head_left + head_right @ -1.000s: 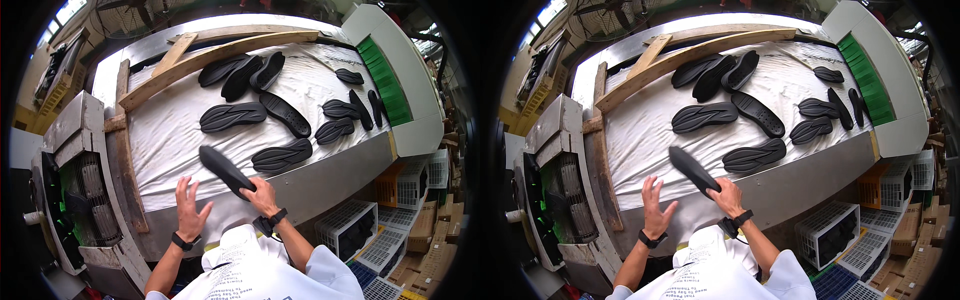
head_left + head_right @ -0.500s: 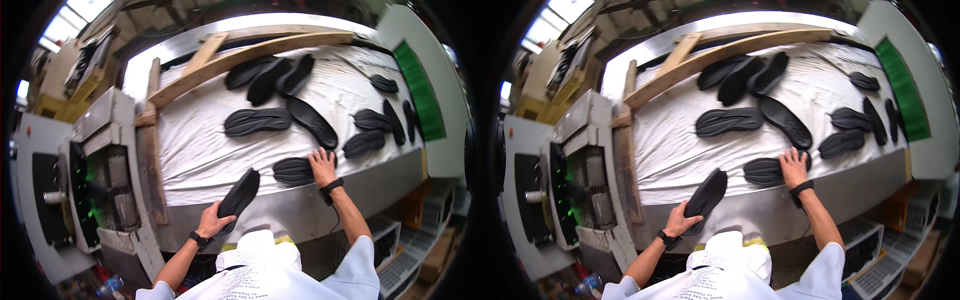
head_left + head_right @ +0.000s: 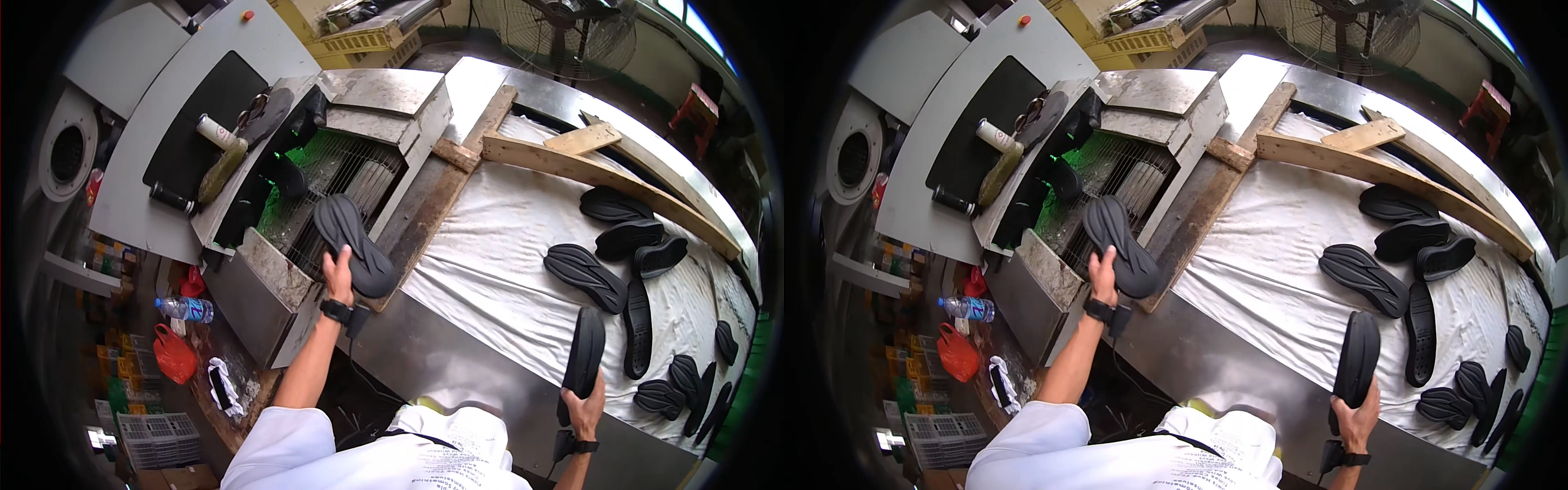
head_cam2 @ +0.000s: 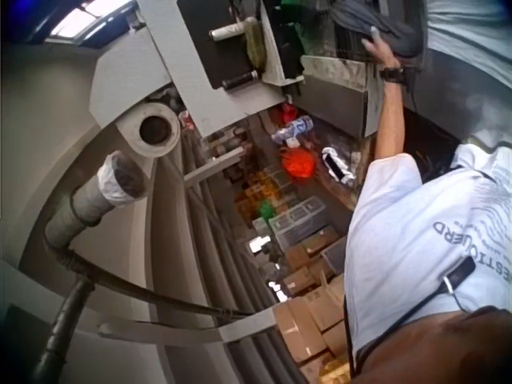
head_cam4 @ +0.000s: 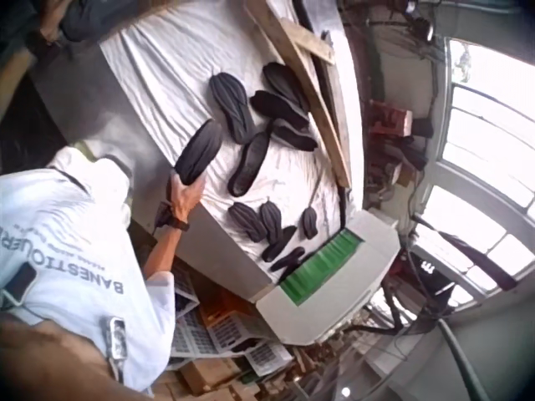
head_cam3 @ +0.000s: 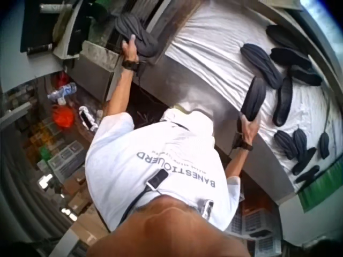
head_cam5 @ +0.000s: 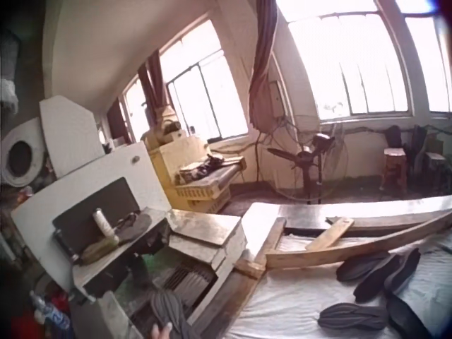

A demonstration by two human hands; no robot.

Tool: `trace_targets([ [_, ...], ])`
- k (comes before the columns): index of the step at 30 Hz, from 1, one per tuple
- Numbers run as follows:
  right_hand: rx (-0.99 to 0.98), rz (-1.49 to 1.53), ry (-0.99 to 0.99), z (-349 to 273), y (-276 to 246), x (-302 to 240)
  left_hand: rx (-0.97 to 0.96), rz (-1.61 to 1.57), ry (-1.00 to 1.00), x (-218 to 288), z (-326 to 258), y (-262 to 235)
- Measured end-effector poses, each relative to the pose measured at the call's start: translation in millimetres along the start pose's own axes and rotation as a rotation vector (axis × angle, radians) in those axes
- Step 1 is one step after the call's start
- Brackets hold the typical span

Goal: The person is sorting and organizing black shoe soles on a conveyor belt and workbench in a factory setting.

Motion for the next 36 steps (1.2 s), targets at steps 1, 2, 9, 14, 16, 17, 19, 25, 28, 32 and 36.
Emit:
trace_targets([
  [1,-0.018,0.012,-0.014,-6,14,-19,0.071,-0.003,0.123,11,36,-33],
  [2,-0.027,0.014,-0.015,-12,29,-30,0.259,0.080,0.049,11,63,-58],
  [9,-0.118,0.175,0.013,-26,86,-107,0.534,0.792,0.700,55,48,-40],
  [14,-0.144,0.090,-0.150,-19,114,-186,-0.610,0.318,0.054,-26,-153,77],
  [16,-0.212,-0.044,-0.212,-20,137,-208,-0.917,0.154,-0.120,-46,-247,109],
  [17,-0.185,-0.106,-0.284,-22,141,-218,-0.983,0.083,-0.453,-74,-279,114],
  [19,-0.207,-0.185,-0.451,-29,147,-229,-0.766,-0.083,-0.351,-68,-265,113],
  [25,-0.250,0.031,-0.287,-42,133,-192,-0.489,-0.010,-0.077,-23,-93,98],
  [28,-0.263,-0.023,-0.140,-53,135,-160,-0.202,-0.076,-0.099,-9,51,72],
  [32,-0.319,0.020,-0.085,-60,133,-124,-0.066,-0.177,-0.075,16,232,16],
  [36,-0.297,0.015,0.013,-56,99,-85,0.299,0.745,0.172,55,288,-56],
])
Point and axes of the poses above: each hand's wrist, its own z-axis towards the middle knuckle, its own y-axis out of the palm, x = y × z, the point moved 7 cm from there along z, towards the middle knuckle, and after that the axes turned 8 degrees about -y, right-handed, at the moved point
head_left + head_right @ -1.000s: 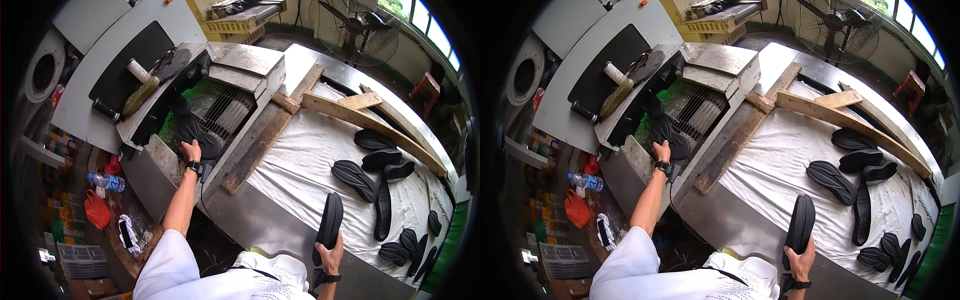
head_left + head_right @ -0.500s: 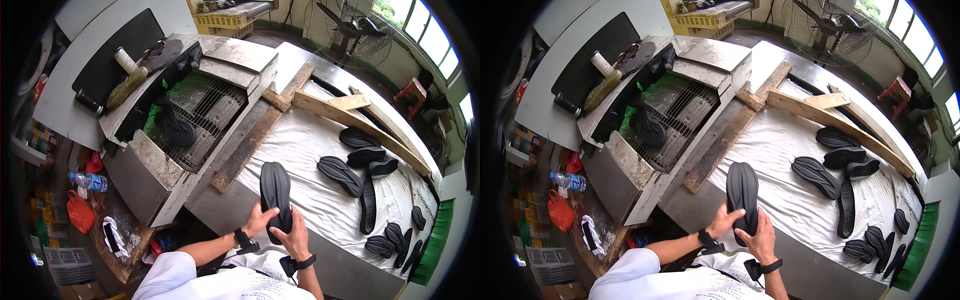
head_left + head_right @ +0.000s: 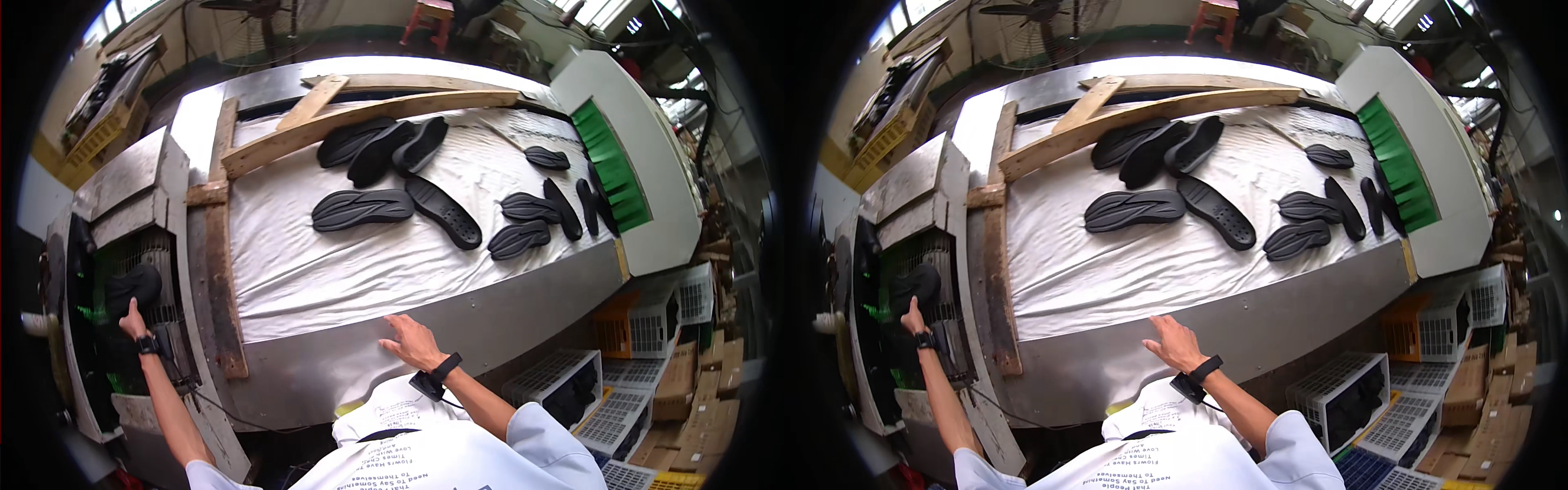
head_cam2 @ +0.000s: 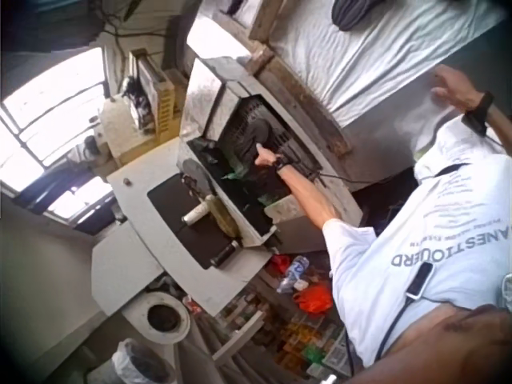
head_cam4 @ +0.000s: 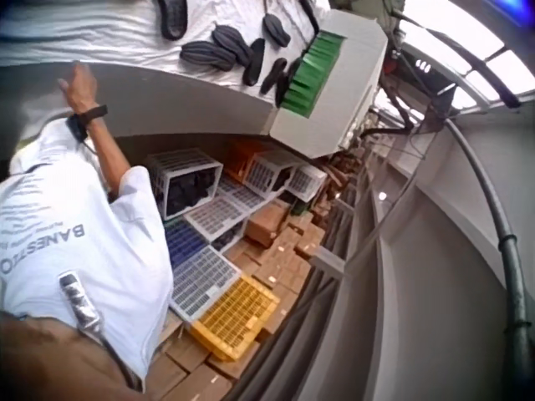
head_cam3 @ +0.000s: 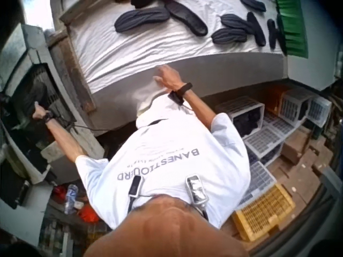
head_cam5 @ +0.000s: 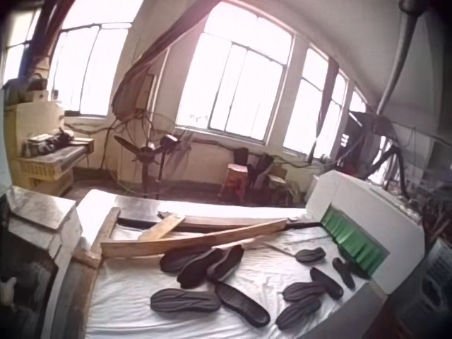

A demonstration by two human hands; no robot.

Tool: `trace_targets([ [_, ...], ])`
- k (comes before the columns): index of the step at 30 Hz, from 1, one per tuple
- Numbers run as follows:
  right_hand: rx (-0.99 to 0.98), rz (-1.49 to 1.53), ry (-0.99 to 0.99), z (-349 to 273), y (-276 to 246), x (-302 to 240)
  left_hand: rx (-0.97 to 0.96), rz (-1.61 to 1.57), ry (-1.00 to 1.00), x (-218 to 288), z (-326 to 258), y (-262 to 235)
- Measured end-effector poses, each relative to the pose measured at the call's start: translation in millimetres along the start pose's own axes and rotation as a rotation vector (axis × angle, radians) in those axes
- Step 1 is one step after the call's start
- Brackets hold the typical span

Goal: The person is sorting and organizing black shoe soles on a conveyor belt and workbench in a factory setting.

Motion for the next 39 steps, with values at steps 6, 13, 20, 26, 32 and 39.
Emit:
trace_targets([
  [6,0.379,-0.210,0.190,3,-106,128,-0.345,-0.309,0.474,42,-292,46],
  [13,0.509,-0.472,0.330,91,-214,239,-0.946,-0.156,0.314,68,-602,66],
  [20,0.504,-0.287,0.315,96,-205,267,-1.343,-0.101,0.285,117,-751,124],
  [26,0.026,1.259,0.245,-20,-130,165,-1.714,-0.380,-0.232,138,-817,153],
  [32,-0.287,0.872,0.176,28,-113,138,-1.524,-0.657,-0.666,125,-775,147],
  [39,0.317,-0.333,-0.281,218,-161,92,-1.272,-0.524,-0.413,106,-685,72],
])
Point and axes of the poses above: each hand's wrist, its own z-axis towards the middle knuckle, its own y-axis out of the palm, x = y × z, the point moved 7 cm from there along z, towards the middle knuckle, and after that the axes turned 8 degrees about -y, right-handed, at the moved point
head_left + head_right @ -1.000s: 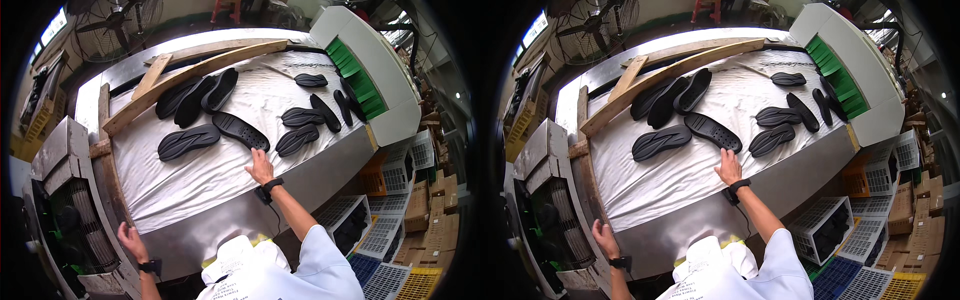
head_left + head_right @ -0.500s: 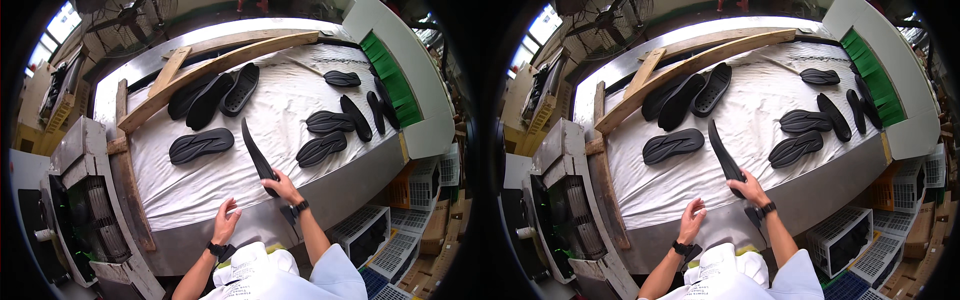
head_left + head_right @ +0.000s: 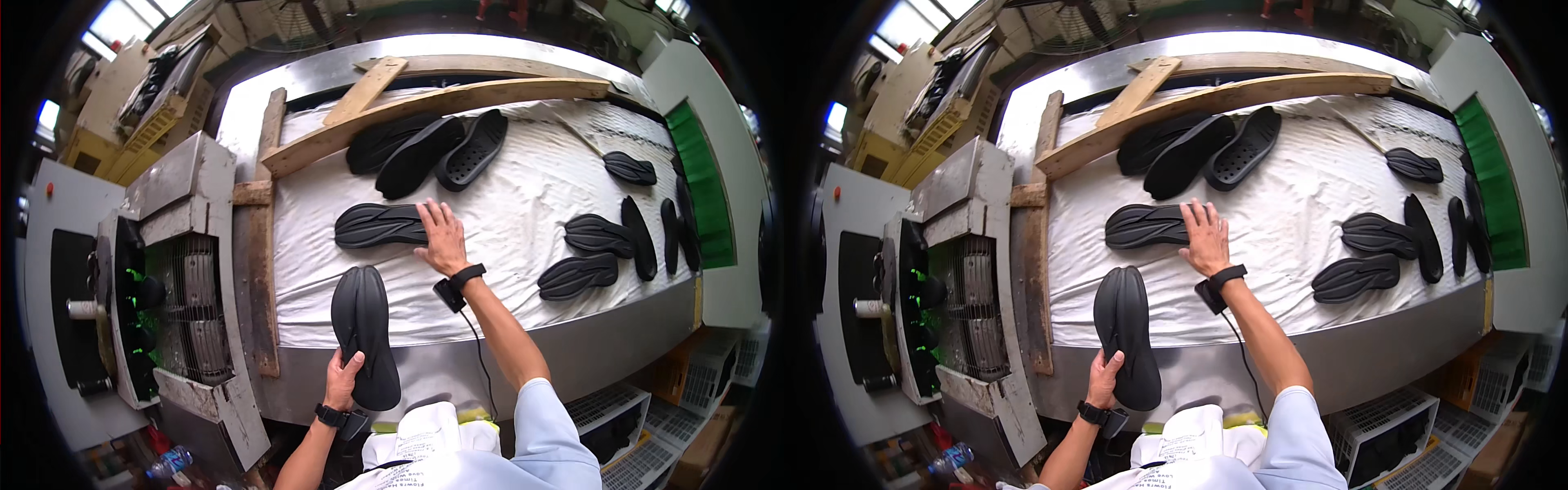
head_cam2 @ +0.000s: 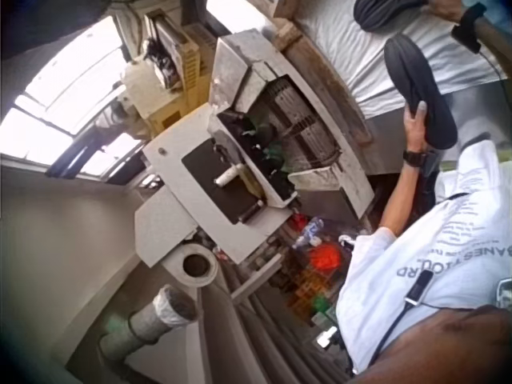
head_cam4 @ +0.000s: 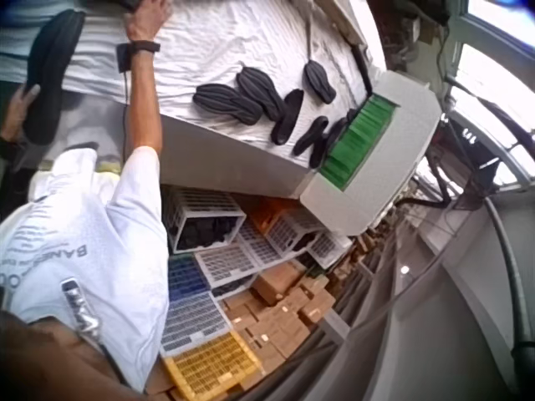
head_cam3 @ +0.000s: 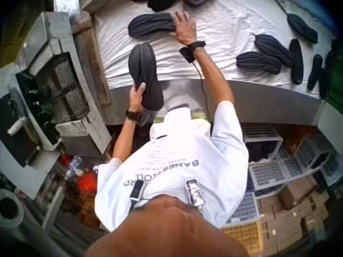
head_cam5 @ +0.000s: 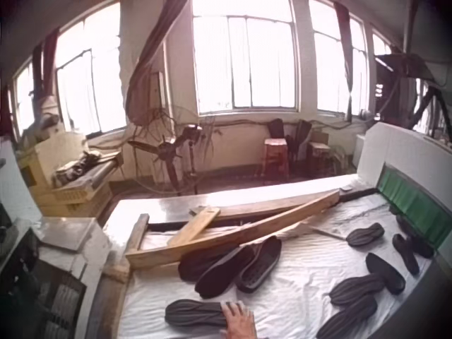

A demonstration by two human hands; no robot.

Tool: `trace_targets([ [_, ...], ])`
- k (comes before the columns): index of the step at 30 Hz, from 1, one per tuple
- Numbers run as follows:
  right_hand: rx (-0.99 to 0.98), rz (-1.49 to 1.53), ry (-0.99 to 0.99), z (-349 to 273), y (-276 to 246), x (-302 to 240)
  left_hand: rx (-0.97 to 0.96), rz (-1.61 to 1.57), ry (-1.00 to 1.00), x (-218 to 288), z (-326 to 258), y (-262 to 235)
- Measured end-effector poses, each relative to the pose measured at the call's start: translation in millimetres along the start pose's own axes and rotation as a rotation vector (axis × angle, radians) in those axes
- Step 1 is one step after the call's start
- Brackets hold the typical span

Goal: The person is sorting and organizing black shoe soles on a conveyor belt and workbench in a factory setting.

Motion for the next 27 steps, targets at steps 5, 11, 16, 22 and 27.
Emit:
trace_targets([
  [5,-0.052,-0.137,0.014,20,36,17,0.091,-0.224,-0.078,-16,-22,-50],
  [11,-0.481,0.656,0.352,-64,49,-31,0.485,-0.330,0.381,66,-49,-163],
  [16,-0.224,0.904,0.511,-192,36,-43,0.776,-0.331,0.627,162,-50,-323],
  [22,-0.218,0.859,0.549,-229,7,-98,1.697,0.472,0.476,195,-89,-382],
  [27,-0.094,0.652,0.198,-202,-31,-166,0.439,0.109,0.697,104,-66,-156],
])
Point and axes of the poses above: each hand's wrist, its own z-axis towards the middle knuckle, its own y-axis out of the palm, x = y × z, the point moved 7 cm from there along z, towards the middle knuckle, and after that the axes turned 8 degrees about -y, right-handed, at the moved point
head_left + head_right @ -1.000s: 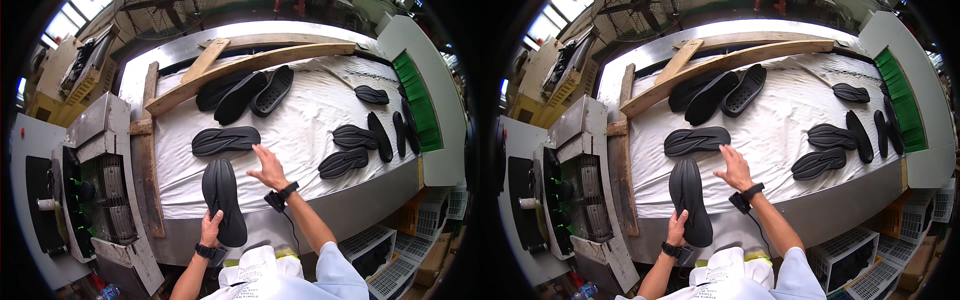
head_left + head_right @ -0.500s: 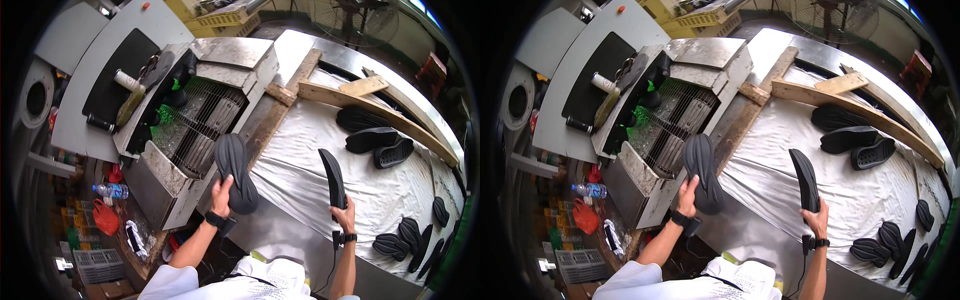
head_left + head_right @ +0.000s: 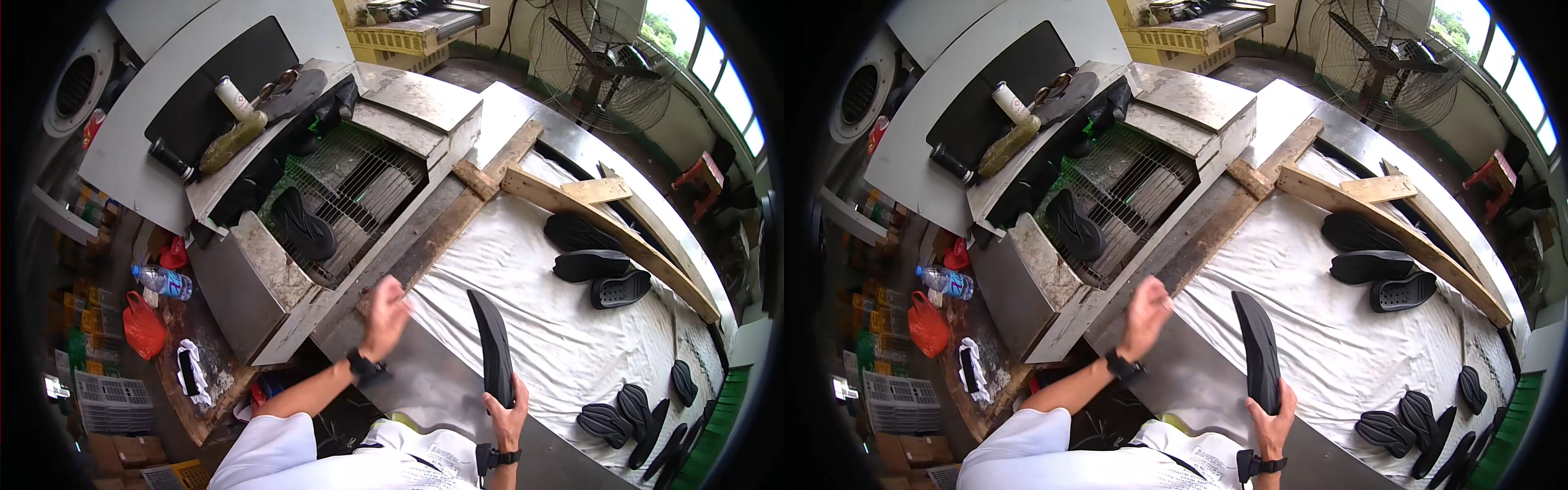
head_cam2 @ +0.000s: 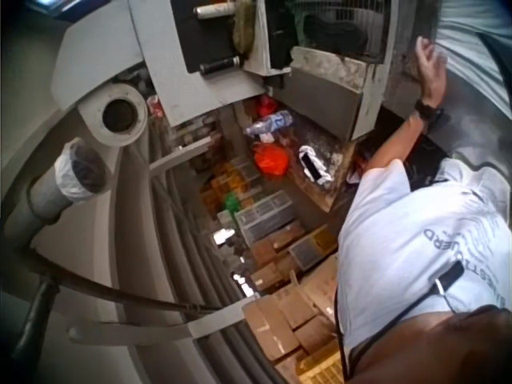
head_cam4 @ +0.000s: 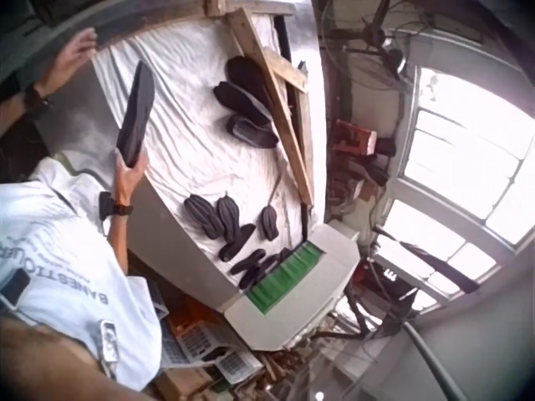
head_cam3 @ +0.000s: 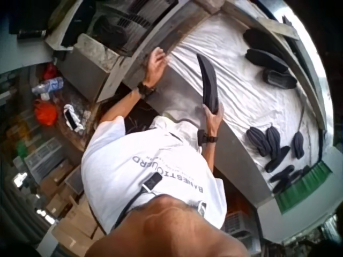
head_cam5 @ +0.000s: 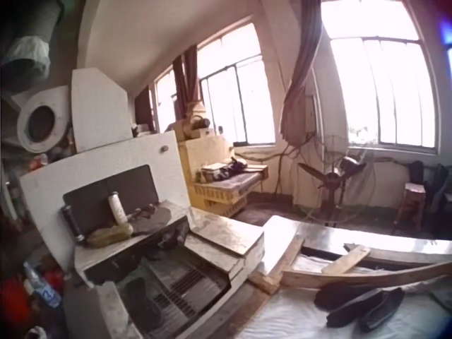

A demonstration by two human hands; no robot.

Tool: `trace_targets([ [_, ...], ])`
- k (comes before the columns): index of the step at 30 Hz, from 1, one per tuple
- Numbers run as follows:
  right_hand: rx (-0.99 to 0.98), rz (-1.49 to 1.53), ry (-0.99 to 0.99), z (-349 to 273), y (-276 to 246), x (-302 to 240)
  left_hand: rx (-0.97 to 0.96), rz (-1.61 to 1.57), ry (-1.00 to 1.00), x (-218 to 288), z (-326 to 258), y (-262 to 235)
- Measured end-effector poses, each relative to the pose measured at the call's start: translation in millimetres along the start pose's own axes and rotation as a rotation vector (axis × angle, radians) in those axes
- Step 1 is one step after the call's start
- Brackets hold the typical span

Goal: The person is sorting and organizing black shoe soles on a conveyor belt and workbench in a factory setting.

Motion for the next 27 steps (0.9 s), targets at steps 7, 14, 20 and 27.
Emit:
trace_targets([
  [7,-0.081,-0.408,-0.451,6,48,-113,-0.097,-0.351,-0.414,-5,-75,115],
  [14,-0.140,-0.286,-0.166,-11,40,-52,0.261,-0.248,-0.051,2,172,-64],
  [20,-0.133,-0.230,-0.062,-20,18,-5,1.014,0.931,0.378,20,243,-221],
  [27,0.007,-0.173,0.159,-16,-19,55,-0.029,0.630,0.407,41,133,141],
])
Point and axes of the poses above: each hand's wrist, its own z-axis towards the middle knuckle, its own y-axis out of the palm, x = y × z, the point moved 7 cm from there along z, towards the middle knuckle, and after that the axes turned 8 degrees about -y, right-handed, at the moved point
